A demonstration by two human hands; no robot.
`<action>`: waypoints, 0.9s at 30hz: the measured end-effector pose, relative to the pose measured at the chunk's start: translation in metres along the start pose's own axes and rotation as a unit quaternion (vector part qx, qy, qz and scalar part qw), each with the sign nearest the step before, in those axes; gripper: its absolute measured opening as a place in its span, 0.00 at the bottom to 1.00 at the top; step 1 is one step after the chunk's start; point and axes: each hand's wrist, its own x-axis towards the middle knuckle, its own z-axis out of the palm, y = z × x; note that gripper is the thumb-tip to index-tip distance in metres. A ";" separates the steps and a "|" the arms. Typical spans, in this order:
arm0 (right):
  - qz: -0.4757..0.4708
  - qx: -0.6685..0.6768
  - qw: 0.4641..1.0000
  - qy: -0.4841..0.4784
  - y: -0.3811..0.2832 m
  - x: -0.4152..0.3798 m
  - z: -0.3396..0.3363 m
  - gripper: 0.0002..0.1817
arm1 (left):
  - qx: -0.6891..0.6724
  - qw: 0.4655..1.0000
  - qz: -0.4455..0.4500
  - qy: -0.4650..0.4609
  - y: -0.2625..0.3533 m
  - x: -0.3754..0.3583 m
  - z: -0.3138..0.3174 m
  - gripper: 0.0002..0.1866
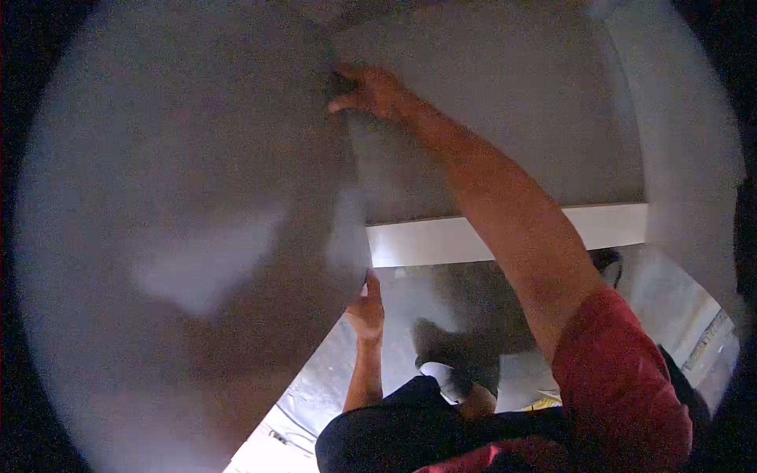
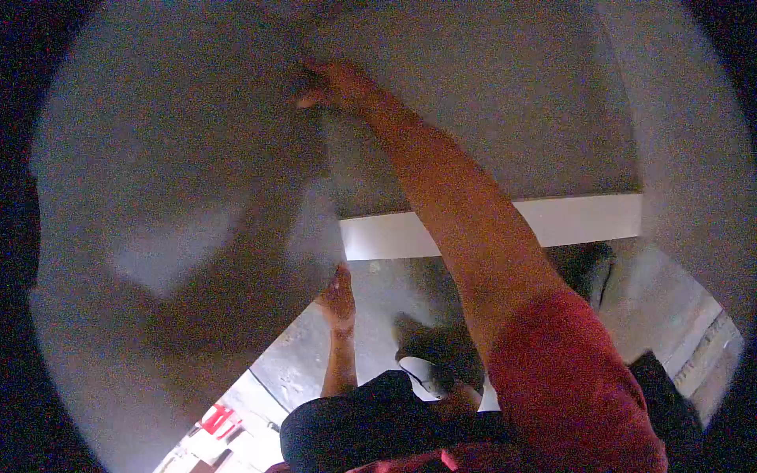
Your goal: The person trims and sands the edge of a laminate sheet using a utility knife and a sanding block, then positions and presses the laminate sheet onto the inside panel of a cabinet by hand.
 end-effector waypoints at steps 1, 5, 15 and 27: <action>0.053 0.110 0.991 -0.048 -0.006 -0.010 0.002 0.52 | -0.043 0.998 -0.017 -0.032 -0.002 -0.006 -0.005 0.15; 0.036 0.016 0.996 -0.077 -0.023 -0.018 0.009 0.43 | -0.246 0.967 -0.061 0.016 -0.008 -0.041 -0.002 0.27; 0.042 0.147 0.983 -0.102 -0.070 -0.048 0.014 0.52 | -0.268 0.958 -0.101 0.001 -0.017 -0.130 -0.062 0.27; -0.087 0.077 0.993 -0.002 -0.288 -0.038 -0.100 0.54 | -0.261 0.873 0.240 0.335 0.169 -0.050 -0.315 0.20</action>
